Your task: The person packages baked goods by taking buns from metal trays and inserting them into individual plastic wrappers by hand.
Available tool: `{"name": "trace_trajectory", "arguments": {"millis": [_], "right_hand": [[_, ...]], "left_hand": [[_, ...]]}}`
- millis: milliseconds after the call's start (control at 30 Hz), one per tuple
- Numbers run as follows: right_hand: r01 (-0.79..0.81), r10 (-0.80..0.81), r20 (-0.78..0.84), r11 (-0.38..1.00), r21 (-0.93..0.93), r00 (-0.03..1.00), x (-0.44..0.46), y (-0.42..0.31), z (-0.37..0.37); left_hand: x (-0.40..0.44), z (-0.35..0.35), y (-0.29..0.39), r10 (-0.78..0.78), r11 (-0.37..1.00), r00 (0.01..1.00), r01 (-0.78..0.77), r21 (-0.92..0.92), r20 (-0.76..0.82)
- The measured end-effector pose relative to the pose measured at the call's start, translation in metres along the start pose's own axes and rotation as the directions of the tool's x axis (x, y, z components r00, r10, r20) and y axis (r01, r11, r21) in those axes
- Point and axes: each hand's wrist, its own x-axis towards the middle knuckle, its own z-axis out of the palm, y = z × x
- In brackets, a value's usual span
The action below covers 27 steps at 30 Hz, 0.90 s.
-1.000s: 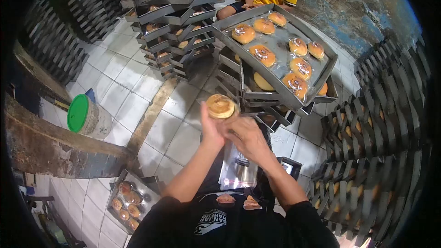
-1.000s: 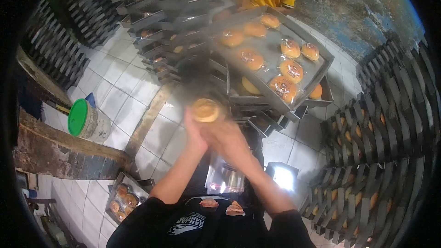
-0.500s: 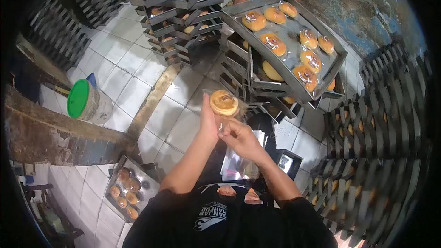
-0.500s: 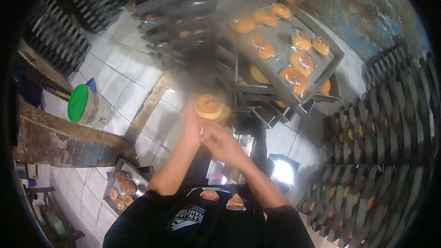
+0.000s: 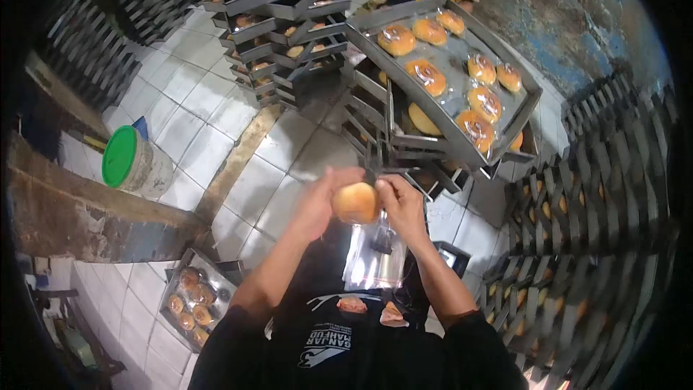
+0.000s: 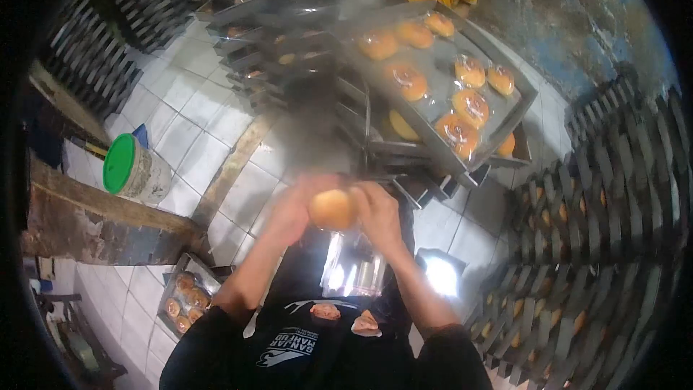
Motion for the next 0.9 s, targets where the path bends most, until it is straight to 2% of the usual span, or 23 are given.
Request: {"name": "trace_trajectory", "arguments": {"millis": [33,67,100,200,267,300,333,400,433,500,533,567,600,667,700,733,767,800,833,867,900], "right_hand": [[0.050,-0.054,-0.039,0.995,-0.086,0.998,0.006,-0.007,-0.001],[0.110,-0.113,-0.016,0.989,-0.095,0.994,0.012,-0.008,-0.001],[0.159,-0.159,-0.001,0.982,-0.101,0.987,0.014,-0.011,-0.002],[0.262,-0.264,-0.008,0.959,-0.107,0.964,0.012,-0.022,-0.003],[0.301,-0.303,-0.003,0.946,-0.120,0.953,0.016,-0.018,-0.005],[0.107,-0.107,-0.014,0.994,-0.008,0.994,0.027,-0.003,-0.002],[-0.165,0.146,0.082,0.933,0.321,0.986,0.036,0.002,-0.005],[-0.336,0.269,0.236,0.886,0.320,0.934,0.033,0.000,-0.021],[-0.384,0.308,0.265,0.867,0.317,0.914,0.024,0.003,-0.018],[-0.467,0.376,0.310,0.828,0.310,0.873,-0.012,0.015,-0.012],[-0.493,0.410,0.348,0.849,0.192,0.843,-0.029,0.068,-0.005],[-0.620,0.500,0.396,0.733,0.279,0.770,-0.045,0.065,0.001],[-0.725,0.569,0.455,0.592,0.351,0.685,-0.052,0.057,0.008],[-0.636,0.497,0.396,0.612,0.470,0.772,-0.048,0.046,0.006],[-0.587,0.473,0.350,0.612,0.530,0.809,-0.050,0.035,0.001],[-0.486,0.399,0.284,0.638,0.597,0.872,-0.042,0.014,-0.011],[-0.318,0.268,0.171,0.806,0.499,0.948,-0.033,0.010,-0.027],[-0.164,0.175,-0.028,0.959,0.233,0.984,-0.020,-0.011,-0.045],[0.107,-0.111,-0.173,0.994,-0.034,0.979,-0.002,-0.033,-0.067],[0.332,-0.417,-0.262,0.889,-0.315,0.870,0.022,-0.050,-0.087],[0.257,-0.419,-0.294,0.850,-0.460,0.859,0.035,-0.070,-0.105]], "left_hand": [[0.001,0.005,-0.005,0.051,0.993,0.999,-0.050,0.103,-0.006],[0.003,0.011,-0.008,0.102,0.973,0.995,-0.098,0.209,-0.008],[0.003,0.019,-0.008,0.270,0.925,0.960,-0.236,0.297,-0.076],[0.000,0.022,0.010,0.302,0.827,0.948,-0.210,0.521,-0.097],[0.011,0.024,0.021,0.358,0.795,0.908,-0.174,0.582,-0.217],[0.010,0.022,0.021,0.376,0.778,0.885,-0.140,0.613,-0.275],[0.007,0.019,0.021,0.509,0.679,0.834,-0.237,0.695,-0.212],[0.006,0.009,0.025,0.740,0.422,0.670,-0.401,0.813,-0.054],[-0.006,0.003,0.017,0.676,0.496,0.734,-0.389,0.776,-0.064],[-0.025,-0.008,-0.004,0.431,0.780,0.868,-0.220,0.586,-0.247],[-0.029,-0.016,-0.018,0.288,0.878,0.907,-0.122,0.463,-0.306],[-0.021,-0.054,-0.057,0.143,0.945,0.953,-0.051,0.324,-0.266],[-0.021,-0.049,-0.053,0.110,0.966,0.958,-0.041,0.256,-0.264],[-0.017,-0.032,-0.038,0.031,0.992,0.969,0.000,0.122,-0.246],[-0.011,-0.030,-0.034,0.093,0.993,0.987,-0.101,-0.053,-0.134],[-0.001,-0.019,-0.026,0.119,0.982,0.985,-0.136,-0.131,-0.128],[0.009,0.003,-0.013,0.152,0.963,0.981,-0.174,-0.208,-0.118],[0.012,0.026,-0.001,0.174,0.938,0.978,-0.199,-0.284,-0.111],[0.013,0.049,0.012,0.228,0.955,0.971,-0.238,-0.177,-0.076],[0.014,0.064,0.020,0.284,0.956,0.958,-0.286,-0.072,-0.037],[0.016,0.062,0.009,0.256,0.959,0.967,-0.255,0.119,0.010]]}}
